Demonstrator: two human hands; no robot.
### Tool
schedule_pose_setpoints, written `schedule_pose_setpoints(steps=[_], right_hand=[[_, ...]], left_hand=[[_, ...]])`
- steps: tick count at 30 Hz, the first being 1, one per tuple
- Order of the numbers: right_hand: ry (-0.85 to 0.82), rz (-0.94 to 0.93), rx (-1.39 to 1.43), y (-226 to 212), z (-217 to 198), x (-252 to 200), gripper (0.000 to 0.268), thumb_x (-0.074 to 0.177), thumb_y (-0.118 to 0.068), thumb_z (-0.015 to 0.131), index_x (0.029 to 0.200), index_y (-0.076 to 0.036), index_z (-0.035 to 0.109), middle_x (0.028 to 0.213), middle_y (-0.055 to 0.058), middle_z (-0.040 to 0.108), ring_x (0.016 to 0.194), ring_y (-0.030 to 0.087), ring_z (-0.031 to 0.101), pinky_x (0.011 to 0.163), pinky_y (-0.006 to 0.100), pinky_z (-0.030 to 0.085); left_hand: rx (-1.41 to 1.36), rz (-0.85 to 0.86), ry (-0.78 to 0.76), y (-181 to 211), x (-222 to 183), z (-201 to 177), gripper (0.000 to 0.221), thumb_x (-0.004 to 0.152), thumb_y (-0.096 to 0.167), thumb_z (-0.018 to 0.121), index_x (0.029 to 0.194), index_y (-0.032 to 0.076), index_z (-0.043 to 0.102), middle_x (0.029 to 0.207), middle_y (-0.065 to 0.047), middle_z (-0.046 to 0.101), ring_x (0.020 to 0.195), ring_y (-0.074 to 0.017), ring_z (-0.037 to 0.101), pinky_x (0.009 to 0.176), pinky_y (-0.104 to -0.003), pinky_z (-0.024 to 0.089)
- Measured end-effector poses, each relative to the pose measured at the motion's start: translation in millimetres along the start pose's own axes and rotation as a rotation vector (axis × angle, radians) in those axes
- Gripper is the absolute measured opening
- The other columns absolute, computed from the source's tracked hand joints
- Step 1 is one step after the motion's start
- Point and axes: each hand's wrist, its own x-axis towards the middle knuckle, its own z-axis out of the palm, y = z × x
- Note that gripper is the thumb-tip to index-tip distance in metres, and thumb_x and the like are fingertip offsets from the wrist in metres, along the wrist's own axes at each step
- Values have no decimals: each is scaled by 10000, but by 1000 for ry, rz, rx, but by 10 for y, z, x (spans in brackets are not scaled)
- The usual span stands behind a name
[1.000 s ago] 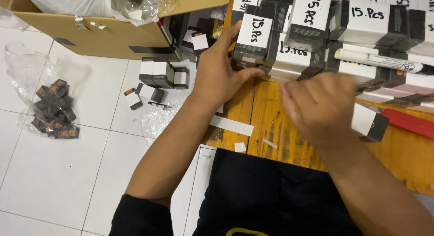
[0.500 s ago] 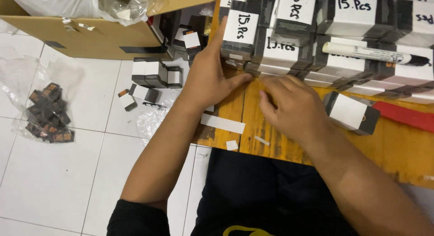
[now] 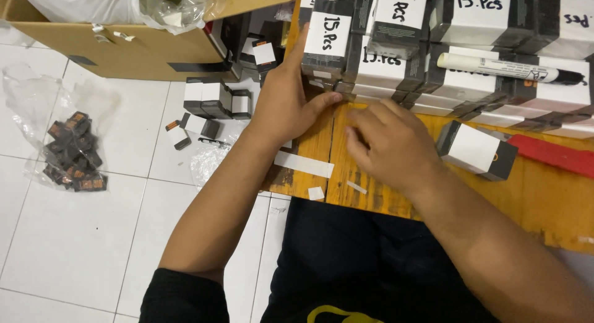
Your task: The person applies a white adhesive label to the side of a small box, places it on a stack of similar boxes, and then writes on a label attached to another box using a marker.
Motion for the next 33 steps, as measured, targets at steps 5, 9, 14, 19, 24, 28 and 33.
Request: schedule_pose_setpoints(steps=[5,9,14,19,24,28,33], right_hand=[[-56,-12,25,-15,58,-26,90,809,-133,547,858,-78,598,716,22,582,644,194,570,529,321,453],[-131,23,-12,25,99,-45,176,824,-181,500,915,-97,624,798,-9,653,740,184,628,578,321,484],[-132,29,-11,17,90,-51,181,811,-171,512,919,-87,630,803,-11,655,744,173,629,572,312,481],[-126,40,25,-16,63,-24,155,812,-129,536,908,-70,642,649,-21,604,665,138,603,535,275,457],[-102,12,24,-24,52,-14,135,821,-120,554,904,-60,643,569,-18,540,601,137,574,504,276,442],[-103,1,34,-27,42,-7,130,828,-112,556,900,-50,644,573,-8,542,577,137,558,485,272,435],[-104,-11,0,-26,52,-13,146,820,-133,558,907,-46,637,615,-2,575,623,158,587,533,288,461]], left_hand=[[-51,-26,0,51,-9,-22,954,725,287,789,1369,90,113,527,13,518,458,-87,491,516,-215,444],[-180,3,-9,28,-14,-68,1048,684,178,822,1347,81,16,1423,-151,287,499,-61,392,519,-181,434],[-454,99,3,-140,-42,-61,854,760,-67,644,1355,90,52,1443,-172,179,1363,-302,192,1112,-318,237],[-390,107,40,-241,-18,-15,689,741,-71,628,1308,148,303,1355,-127,382,1258,-237,418,1063,-280,352],[-321,91,93,-230,-4,1,649,736,14,645,1289,165,341,1312,-76,454,1099,-127,578,918,-188,482],[-277,94,106,-235,6,19,646,742,56,671,1285,184,347,1291,-58,490,999,-92,619,823,-171,517],[-450,88,144,-108,17,8,567,702,-16,678,1193,57,404,1160,-115,564,1078,-206,576,957,-272,473]])
